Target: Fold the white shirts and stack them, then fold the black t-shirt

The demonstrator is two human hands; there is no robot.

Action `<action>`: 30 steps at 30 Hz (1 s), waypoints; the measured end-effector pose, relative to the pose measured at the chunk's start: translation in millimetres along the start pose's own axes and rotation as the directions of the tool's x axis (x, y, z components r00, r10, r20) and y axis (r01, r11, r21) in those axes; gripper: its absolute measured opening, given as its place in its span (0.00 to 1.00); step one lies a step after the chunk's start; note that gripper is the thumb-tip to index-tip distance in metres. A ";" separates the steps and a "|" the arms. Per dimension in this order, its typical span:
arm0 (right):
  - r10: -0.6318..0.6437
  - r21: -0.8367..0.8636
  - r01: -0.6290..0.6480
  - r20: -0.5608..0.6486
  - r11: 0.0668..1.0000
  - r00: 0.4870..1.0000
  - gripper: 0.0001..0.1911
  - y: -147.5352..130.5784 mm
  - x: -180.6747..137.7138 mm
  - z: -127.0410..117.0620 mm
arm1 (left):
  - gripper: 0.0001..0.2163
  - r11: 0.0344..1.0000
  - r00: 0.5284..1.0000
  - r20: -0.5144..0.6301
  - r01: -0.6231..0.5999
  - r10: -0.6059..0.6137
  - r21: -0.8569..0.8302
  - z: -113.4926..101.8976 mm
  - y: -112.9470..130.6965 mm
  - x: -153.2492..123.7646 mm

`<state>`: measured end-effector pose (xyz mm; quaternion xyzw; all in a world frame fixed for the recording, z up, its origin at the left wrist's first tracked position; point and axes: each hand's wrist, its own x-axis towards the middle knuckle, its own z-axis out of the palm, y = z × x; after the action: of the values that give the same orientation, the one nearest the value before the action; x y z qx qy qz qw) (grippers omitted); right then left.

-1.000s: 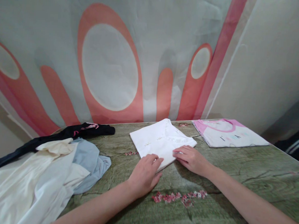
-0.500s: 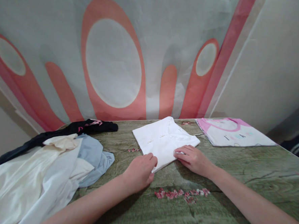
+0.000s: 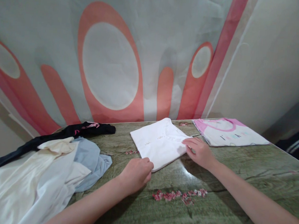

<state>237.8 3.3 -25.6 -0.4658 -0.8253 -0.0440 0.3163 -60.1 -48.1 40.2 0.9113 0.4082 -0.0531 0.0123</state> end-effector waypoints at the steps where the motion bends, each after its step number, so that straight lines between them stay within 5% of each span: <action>1: 0.079 -0.006 -0.080 -0.055 0.997 0.995 0.13 9.5 -0.3 -0.8 | 0.08 1.000 1.000 -0.002 0.001 -0.001 -0.007 0.1 -0.7 0.2; 4: 0.296 0.038 -0.293 -0.129 0.955 0.947 0.14 38.1 -3.4 -0.8 | 0.08 1.000 1.000 -0.015 -0.006 0.006 -0.007 0.3 -1.7 1.1; 9: 0.485 0.159 -0.474 -0.036 0.866 0.874 0.16 62.9 -10.0 6.1 | 0.06 0.998 1.000 0.009 0.017 -0.018 0.056 -2.7 -2.7 -0.4; 15: 0.479 0.204 -0.483 0.069 0.852 0.875 0.16 55.5 -9.0 9.2 | 0.10 0.999 0.999 -0.041 -0.009 0.007 -0.047 -3.4 1.2 -2.3; 22: 0.490 0.269 -0.494 0.087 0.827 0.868 0.16 59.2 -9.2 12.1 | 0.22 0.958 0.969 -0.113 -0.235 0.219 -0.162 28.2 1.6 10.3; 30: 0.494 0.303 -0.493 0.079 0.816 0.866 0.16 57.2 -10.9 14.2 | 0.17 0.965 0.955 -0.275 -0.170 0.111 -0.201 40.5 -1.8 19.4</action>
<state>280.6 32.6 -55.8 -0.6070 -0.6722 0.1701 0.3881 -52.1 -35.2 -2.1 0.9300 0.3435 0.1145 0.0638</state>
